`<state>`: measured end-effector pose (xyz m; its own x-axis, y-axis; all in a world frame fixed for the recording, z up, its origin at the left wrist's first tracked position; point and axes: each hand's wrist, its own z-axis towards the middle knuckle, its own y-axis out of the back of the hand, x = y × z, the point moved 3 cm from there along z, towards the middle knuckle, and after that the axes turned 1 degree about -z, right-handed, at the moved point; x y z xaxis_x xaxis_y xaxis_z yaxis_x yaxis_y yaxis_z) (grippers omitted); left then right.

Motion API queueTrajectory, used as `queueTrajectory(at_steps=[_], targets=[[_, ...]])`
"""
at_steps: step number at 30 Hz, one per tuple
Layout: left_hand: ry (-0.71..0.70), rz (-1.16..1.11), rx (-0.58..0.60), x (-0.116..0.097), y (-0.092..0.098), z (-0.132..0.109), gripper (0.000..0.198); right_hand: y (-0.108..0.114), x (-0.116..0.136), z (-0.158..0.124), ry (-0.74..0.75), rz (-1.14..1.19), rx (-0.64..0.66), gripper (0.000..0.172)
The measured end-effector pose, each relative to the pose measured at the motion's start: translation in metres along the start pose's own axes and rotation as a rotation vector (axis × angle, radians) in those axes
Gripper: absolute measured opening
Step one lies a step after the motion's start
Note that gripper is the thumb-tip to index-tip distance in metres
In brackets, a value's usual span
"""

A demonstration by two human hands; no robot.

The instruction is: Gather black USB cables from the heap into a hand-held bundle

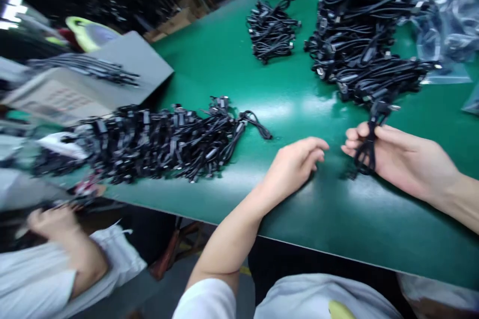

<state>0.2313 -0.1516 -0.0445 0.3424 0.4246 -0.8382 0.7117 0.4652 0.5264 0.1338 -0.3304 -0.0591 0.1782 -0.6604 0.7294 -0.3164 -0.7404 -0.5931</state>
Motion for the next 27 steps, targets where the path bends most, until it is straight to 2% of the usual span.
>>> queueTrajectory(at_steps=[2,3,4,5,7,10,13,15,17,20,22,23,24,27], targets=[[0.028,0.365,-0.332,0.008,0.037,0.002,0.029,0.001,-0.002,-0.002,-0.049,-0.098,0.011,0.011],[0.077,0.519,-0.447,0.014,0.053,0.002,0.031,0.002,-0.004,-0.003,-0.071,-0.16,0.026,0.015],[0.14,0.642,-0.502,0.021,0.066,0.003,0.034,0.002,-0.007,-0.005,-0.096,-0.224,0.048,0.021],[0.204,0.732,-0.506,0.028,0.075,0.004,0.036,0.002,-0.01,-0.008,-0.129,-0.28,0.08,0.025],[0.277,0.809,-0.436,0.041,0.082,0.007,0.037,0.002,-0.017,-0.012,-0.211,-0.354,0.145,0.026],[0.206,0.658,-0.348,0.044,0.071,0.011,0.034,0.004,-0.022,-0.015,-0.253,-0.357,0.115,0.026],[0.013,0.301,-0.271,0.029,0.046,0.011,0.022,0.005,-0.024,-0.01,-0.2,-0.259,0.009,0.031],[-0.15,0.131,-0.249,0.014,0.026,0.008,0.013,0.003,-0.027,-0.007,-0.181,-0.186,0.014,0.036],[-0.314,0.084,-0.217,0.0,0.006,0.002,0.01,-0.001,-0.028,-0.006,-0.151,-0.14,0.063,0.038],[-0.492,0.136,-0.045,-0.015,-0.024,-0.009,0.024,-0.006,-0.028,-0.007,-0.094,-0.123,0.107,0.034],[-0.505,0.11,0.065,-0.018,-0.034,-0.013,0.035,-0.007,-0.026,-0.008,-0.066,-0.124,0.09,0.03],[-0.467,0.038,0.067,-0.017,-0.034,-0.014,0.035,-0.006,-0.025,-0.008,-0.06,-0.119,0.08,0.028],[-0.399,-0.068,0.03,-0.015,-0.031,-0.014,0.032,-0.006,-0.024,-0.008,-0.058,-0.108,0.077,0.026],[-0.154,-0.392,-0.213,-0.005,-0.015,-0.009,0.025,-0.005,-0.025,-0.01,-0.088,-0.07,0.144,0.026]])
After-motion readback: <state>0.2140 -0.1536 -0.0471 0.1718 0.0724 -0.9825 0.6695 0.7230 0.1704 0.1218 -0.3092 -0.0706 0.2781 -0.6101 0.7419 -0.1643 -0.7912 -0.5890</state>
